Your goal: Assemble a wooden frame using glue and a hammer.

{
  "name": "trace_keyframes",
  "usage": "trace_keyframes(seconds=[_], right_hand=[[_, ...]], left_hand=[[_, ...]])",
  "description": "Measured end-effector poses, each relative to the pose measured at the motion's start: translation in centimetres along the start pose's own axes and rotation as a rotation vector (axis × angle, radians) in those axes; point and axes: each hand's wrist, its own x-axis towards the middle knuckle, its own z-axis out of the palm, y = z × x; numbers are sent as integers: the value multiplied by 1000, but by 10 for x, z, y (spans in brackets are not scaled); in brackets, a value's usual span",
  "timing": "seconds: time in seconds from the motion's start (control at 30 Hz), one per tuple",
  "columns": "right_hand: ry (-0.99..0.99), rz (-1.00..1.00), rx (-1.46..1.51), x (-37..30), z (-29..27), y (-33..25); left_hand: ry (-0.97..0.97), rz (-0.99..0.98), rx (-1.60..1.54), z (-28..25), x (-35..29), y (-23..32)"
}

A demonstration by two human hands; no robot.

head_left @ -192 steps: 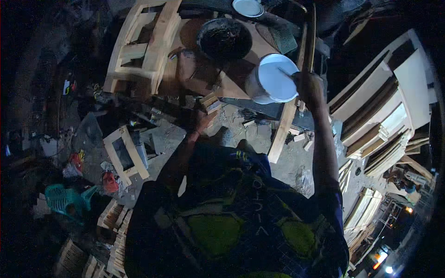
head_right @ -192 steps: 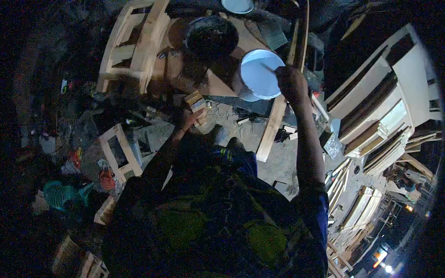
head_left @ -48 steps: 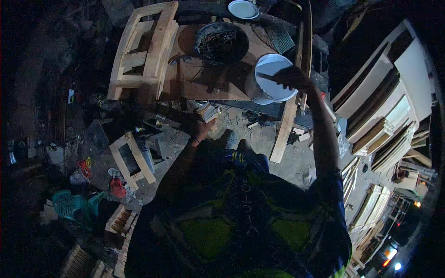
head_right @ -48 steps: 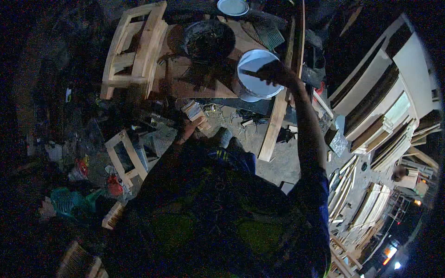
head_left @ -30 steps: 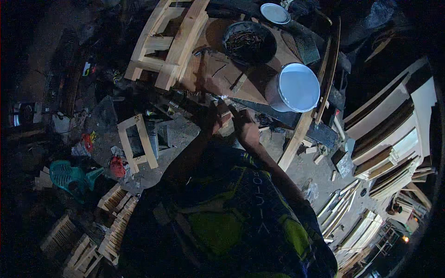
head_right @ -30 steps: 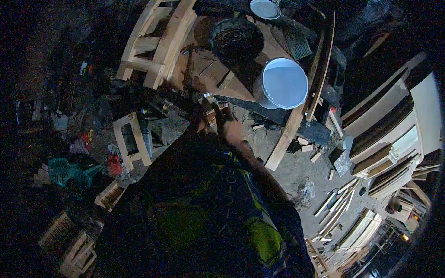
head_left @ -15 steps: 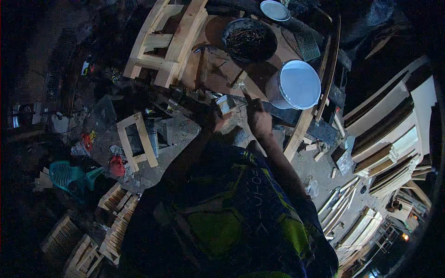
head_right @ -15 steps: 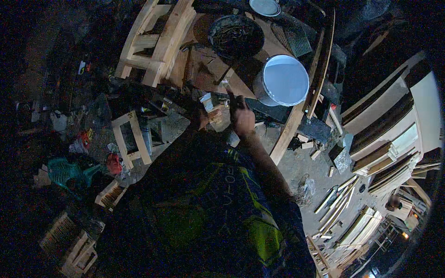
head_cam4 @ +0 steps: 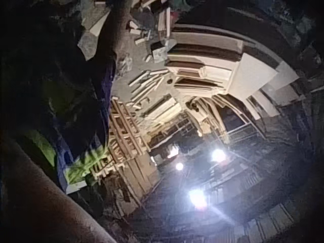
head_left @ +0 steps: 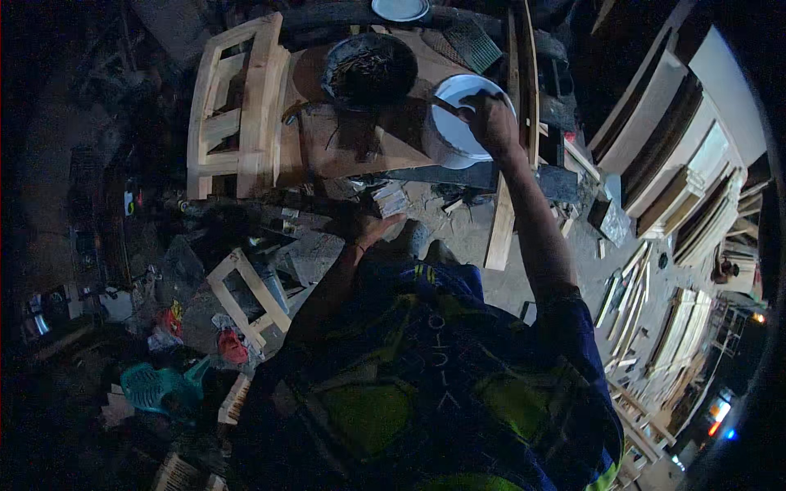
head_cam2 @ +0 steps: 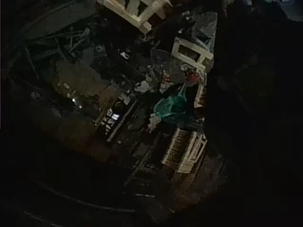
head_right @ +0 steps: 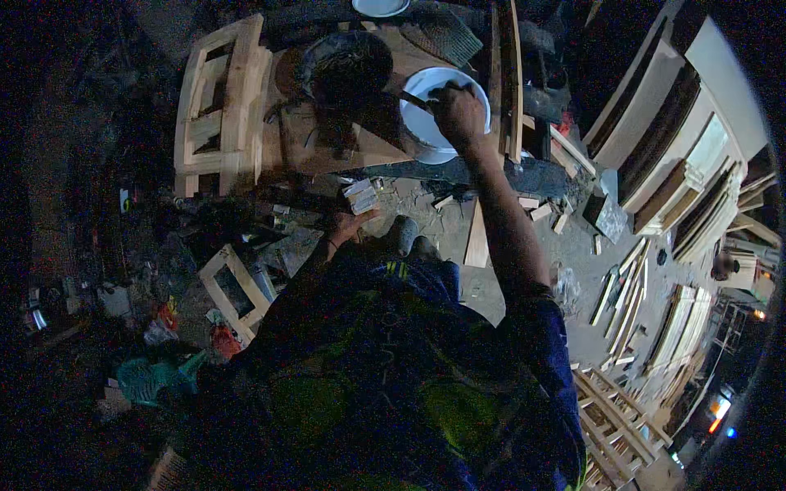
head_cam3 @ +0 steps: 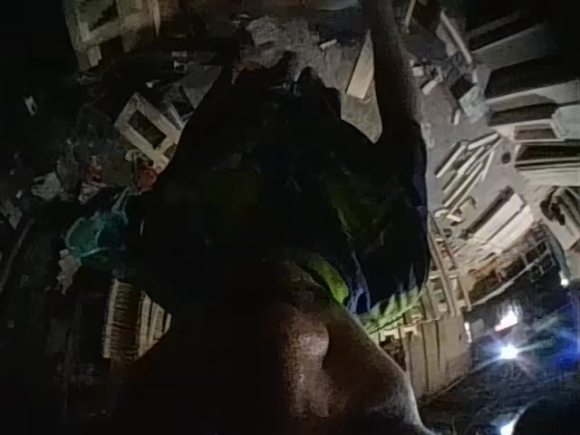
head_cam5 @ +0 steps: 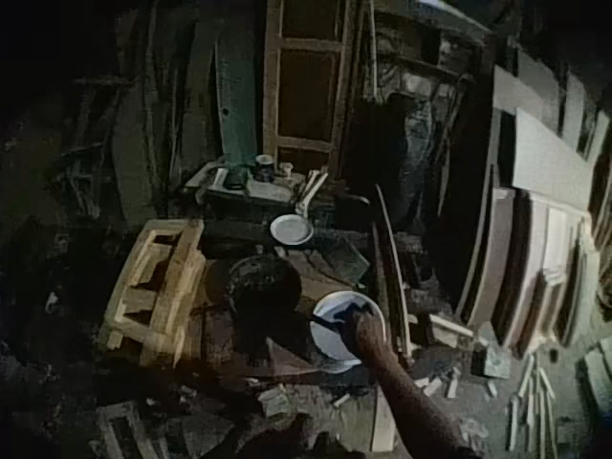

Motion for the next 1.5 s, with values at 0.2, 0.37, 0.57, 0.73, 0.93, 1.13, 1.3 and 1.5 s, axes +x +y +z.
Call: trace_keyframes(seconds=[0.2, 0.37, 0.57, 0.73, 0.93, 1.13, 1.3, 1.5], right_hand=[[-78, 125, 534, -72, -46, -80], [-620, 371, 701, -179, 62, -116], [-173, 191, 653, -190, 162, -162], [-526, 336, 736, -203, 194, -173], [36, -28, 278, -240, 212, -137], [-130, 412, 735, -244, 146, -96], [-117, 843, 873, -230, 102, -110], [-88, 910, 540, -211, 135, -118]], left_hand=[[-33, 306, -446, -12, 24, -14], [-67, 320, -279, -45, 10, 10], [67, 285, 342, -81, -32, 58], [2, 198, 457, -91, -33, 45], [57, 284, 465, -91, -26, 4], [105, 192, 143, -110, -28, 11], [177, 316, 110, -111, -28, 9], [138, 158, -71, -104, -12, 5]])
